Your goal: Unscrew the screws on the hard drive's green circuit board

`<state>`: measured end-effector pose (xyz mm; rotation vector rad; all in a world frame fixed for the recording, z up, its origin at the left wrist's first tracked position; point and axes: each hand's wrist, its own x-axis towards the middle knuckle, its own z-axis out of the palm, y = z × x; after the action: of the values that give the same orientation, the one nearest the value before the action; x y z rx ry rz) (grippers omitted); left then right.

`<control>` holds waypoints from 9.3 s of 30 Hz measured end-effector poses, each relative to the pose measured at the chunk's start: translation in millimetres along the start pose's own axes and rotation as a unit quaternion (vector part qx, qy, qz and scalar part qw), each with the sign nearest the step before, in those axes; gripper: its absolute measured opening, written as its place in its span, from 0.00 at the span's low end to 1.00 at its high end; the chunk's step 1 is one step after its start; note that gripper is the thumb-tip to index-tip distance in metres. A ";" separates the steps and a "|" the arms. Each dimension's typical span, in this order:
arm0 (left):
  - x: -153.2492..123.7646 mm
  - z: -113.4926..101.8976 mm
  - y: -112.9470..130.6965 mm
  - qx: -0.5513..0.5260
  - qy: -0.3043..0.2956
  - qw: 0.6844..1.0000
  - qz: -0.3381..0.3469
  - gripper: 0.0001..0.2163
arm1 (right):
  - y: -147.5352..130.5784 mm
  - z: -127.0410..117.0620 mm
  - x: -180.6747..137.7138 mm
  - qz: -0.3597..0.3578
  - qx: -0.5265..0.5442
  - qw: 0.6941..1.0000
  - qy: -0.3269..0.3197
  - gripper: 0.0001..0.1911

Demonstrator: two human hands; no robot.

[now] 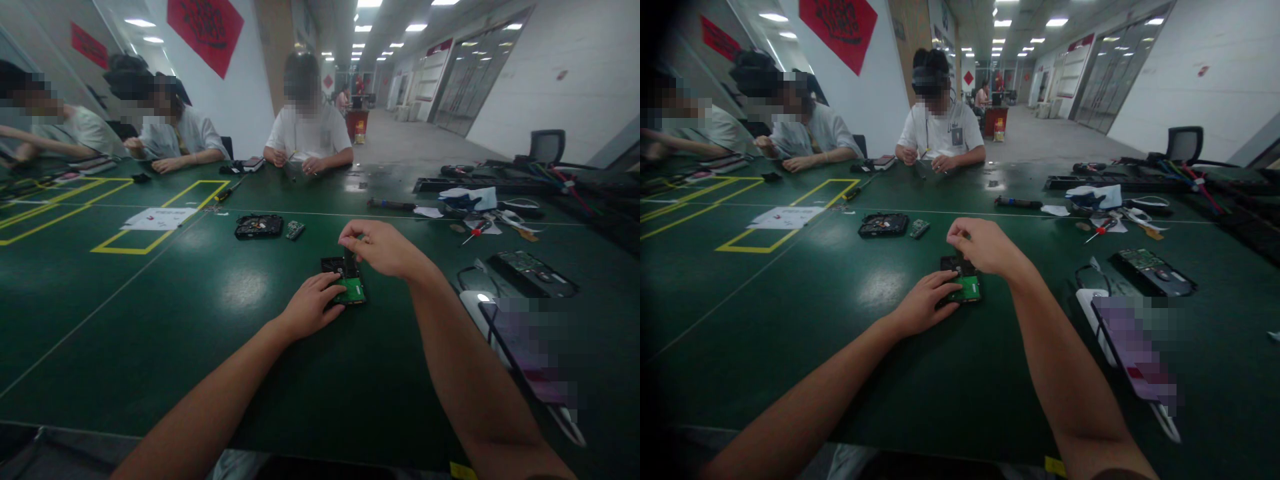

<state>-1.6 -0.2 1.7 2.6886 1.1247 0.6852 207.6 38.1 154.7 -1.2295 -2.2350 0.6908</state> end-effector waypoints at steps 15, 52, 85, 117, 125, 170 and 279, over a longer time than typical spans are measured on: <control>-0.3 -1.0 0.5 -0.009 0.008 1.000 0.005 0.19 | 4.9 2.0 3.1 0.001 0.039 0.999 -0.009 0.09; -0.6 -0.5 -0.1 -0.005 0.004 1.000 0.007 0.19 | -4.5 -2.0 -3.4 0.067 -0.023 0.997 0.022 0.10; -0.5 -0.1 -0.7 -0.006 0.000 1.000 0.003 0.19 | 1.0 -0.5 -1.5 0.026 -0.012 0.999 0.028 0.09; -0.8 2.1 -1.6 -0.007 0.009 1.000 0.005 0.18 | -5.9 -9.4 -5.9 0.040 -0.034 0.998 0.021 0.10; -1.8 3.7 -2.8 -0.001 0.009 1.000 0.008 0.18 | -4.0 -7.8 -5.6 0.010 0.018 1.000 -0.009 0.08; -0.8 -0.2 -1.5 0.000 0.001 1.000 0.005 0.20 | 2.9 -2.1 0.8 -0.028 -0.110 0.993 0.013 0.08; -28.9 -13.7 -2.6 0.069 0.005 0.963 -0.260 0.53 | 191.1 51.4 21.5 0.224 -0.221 0.940 0.134 0.11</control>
<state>-27.4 -19.3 2.8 2.3185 1.8381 0.5410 282.2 135.7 -1.9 -1.9598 -1.9486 0.1465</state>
